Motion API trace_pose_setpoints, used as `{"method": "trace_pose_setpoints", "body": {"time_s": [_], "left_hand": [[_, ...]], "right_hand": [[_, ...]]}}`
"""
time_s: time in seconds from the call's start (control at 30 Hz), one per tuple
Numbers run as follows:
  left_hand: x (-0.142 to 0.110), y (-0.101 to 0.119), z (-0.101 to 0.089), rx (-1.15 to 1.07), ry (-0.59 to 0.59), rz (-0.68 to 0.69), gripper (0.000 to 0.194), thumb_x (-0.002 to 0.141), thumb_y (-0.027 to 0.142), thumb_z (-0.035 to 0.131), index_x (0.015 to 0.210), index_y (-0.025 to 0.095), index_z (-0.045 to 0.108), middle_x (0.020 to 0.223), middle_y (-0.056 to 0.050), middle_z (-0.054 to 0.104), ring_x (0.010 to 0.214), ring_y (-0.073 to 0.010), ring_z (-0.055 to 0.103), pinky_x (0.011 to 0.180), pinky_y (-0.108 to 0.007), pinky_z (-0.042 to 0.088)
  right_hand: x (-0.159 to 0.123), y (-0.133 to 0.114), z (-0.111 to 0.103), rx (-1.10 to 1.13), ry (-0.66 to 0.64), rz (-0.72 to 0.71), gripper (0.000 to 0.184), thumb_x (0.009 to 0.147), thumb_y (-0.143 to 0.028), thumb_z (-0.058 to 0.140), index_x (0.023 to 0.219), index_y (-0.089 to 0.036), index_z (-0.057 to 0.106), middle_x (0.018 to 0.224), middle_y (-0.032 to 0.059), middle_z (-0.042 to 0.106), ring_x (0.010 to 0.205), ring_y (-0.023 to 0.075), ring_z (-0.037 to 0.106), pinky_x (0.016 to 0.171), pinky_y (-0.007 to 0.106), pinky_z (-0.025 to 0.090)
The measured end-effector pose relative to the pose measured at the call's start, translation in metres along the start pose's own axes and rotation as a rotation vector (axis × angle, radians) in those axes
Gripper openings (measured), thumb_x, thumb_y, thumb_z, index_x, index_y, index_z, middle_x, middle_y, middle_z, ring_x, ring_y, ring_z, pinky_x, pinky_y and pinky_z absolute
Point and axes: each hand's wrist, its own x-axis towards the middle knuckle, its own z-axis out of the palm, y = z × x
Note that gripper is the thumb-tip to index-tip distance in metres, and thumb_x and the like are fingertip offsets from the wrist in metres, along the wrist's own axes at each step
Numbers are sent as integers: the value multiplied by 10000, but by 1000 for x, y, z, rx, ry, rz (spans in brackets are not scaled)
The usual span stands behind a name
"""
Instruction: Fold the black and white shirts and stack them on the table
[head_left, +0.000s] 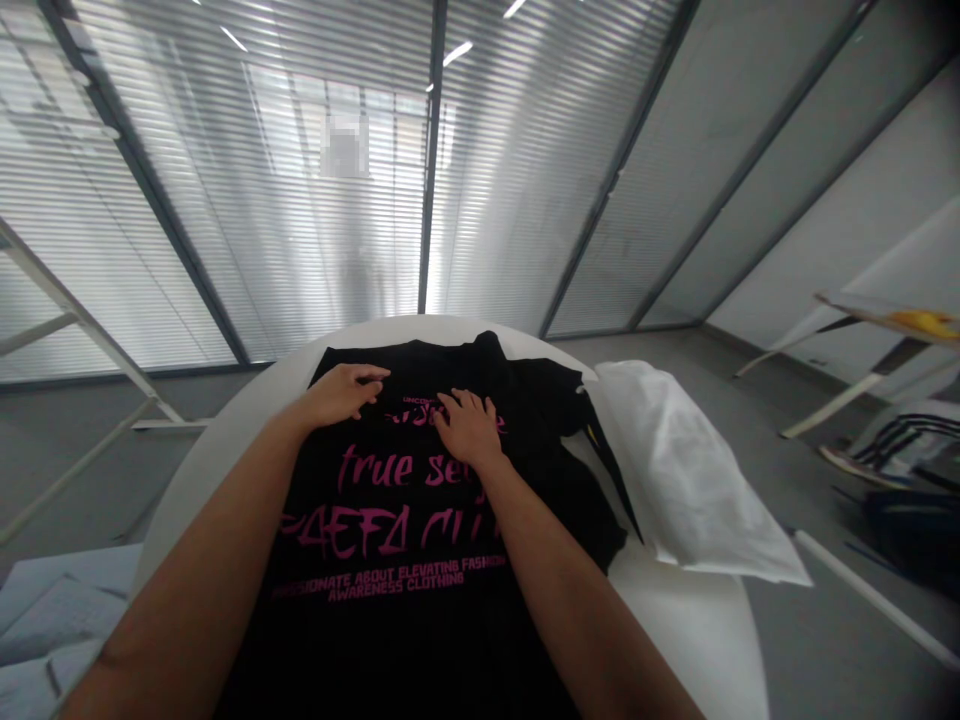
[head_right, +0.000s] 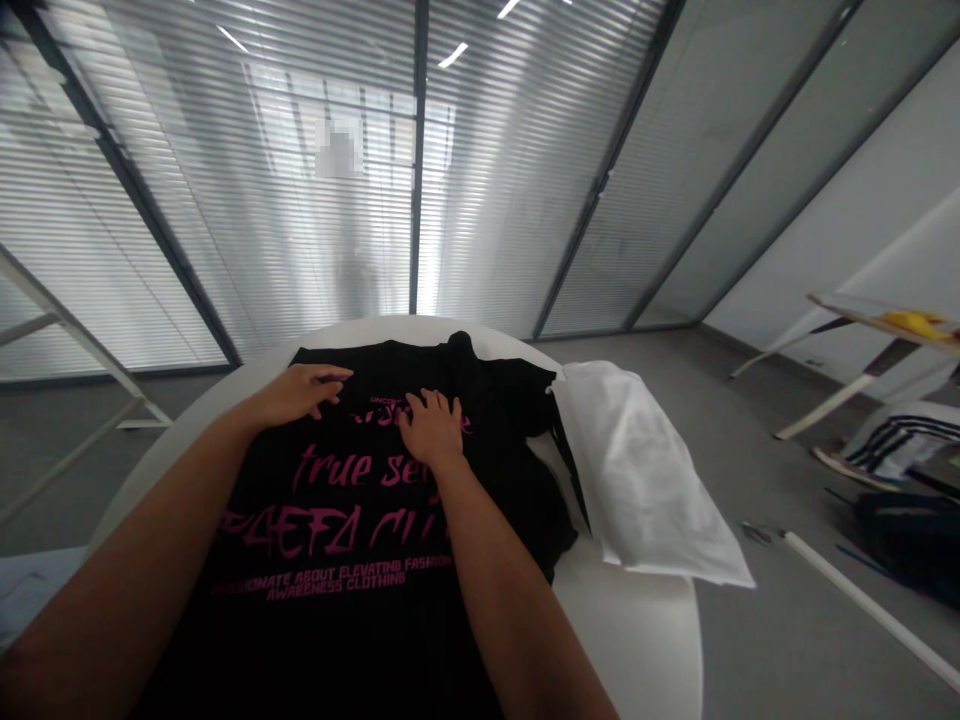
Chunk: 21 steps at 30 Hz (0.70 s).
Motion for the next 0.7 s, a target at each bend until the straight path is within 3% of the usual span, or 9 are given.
{"method": "trace_pose_setpoints", "body": {"time_s": [0.1, 0.17, 0.27, 0.4, 0.57, 0.7], "left_hand": [[6, -25, -6, 203, 281, -22, 476, 879, 373, 411, 1248, 172, 633, 1125, -84, 693, 1016, -233, 644, 933, -375, 495], [11, -46, 0, 329, 377, -8, 510, 900, 352, 374, 1311, 135, 584, 1255, -114, 634, 1172, -250, 571, 1050, -387, 407], [15, -67, 21, 475, 299, -87, 570, 934, 427, 329, 1411, 156, 480, 1424, -144, 501, 1345, -294, 415, 1102, -462, 327], [13, -72, 41, 608, 223, -172, 609, 938, 504, 299, 1481, 238, 375, 1538, -144, 342, 1429, -342, 262, 1111, -538, 257], [14, -70, 39, 604, 205, -211, 617, 937, 518, 275, 1488, 255, 361, 1550, -132, 324, 1439, -320, 248, 1117, -516, 252], [14, -68, 36, 568, 233, -202, 609, 920, 514, 314, 1465, 259, 408, 1540, -115, 350, 1433, -315, 264, 1120, -517, 247]], "right_hand": [[0, 0, 0, -1, -5, 2, 462, 963, -462, 362, 1368, -289, 501, 1458, 74, 454, 1355, 265, 337, 1123, 520, 160], [0, 0, 0, -1, -4, 0, 461, 965, -454, 357, 1370, -288, 500, 1457, 73, 456, 1355, 267, 336, 1123, 520, 161], [0, -1, 0, 3, 2, -3, 456, 968, -445, 352, 1367, -286, 503, 1452, 71, 462, 1354, 266, 338, 1122, 524, 165], [0, 0, 0, 8, -3, -1, 459, 970, -441, 348, 1373, -279, 498, 1458, 77, 456, 1360, 263, 333, 1125, 526, 163], [0, 0, -1, 9, 2, -8, 470, 963, -440, 364, 1388, -277, 482, 1455, 76, 462, 1357, 273, 343, 1122, 533, 176], [0, -5, -4, 44, 27, -20, 534, 953, -389, 395, 1472, -274, 350, 1430, 65, 494, 1341, 250, 372, 1123, 532, 188]]}}
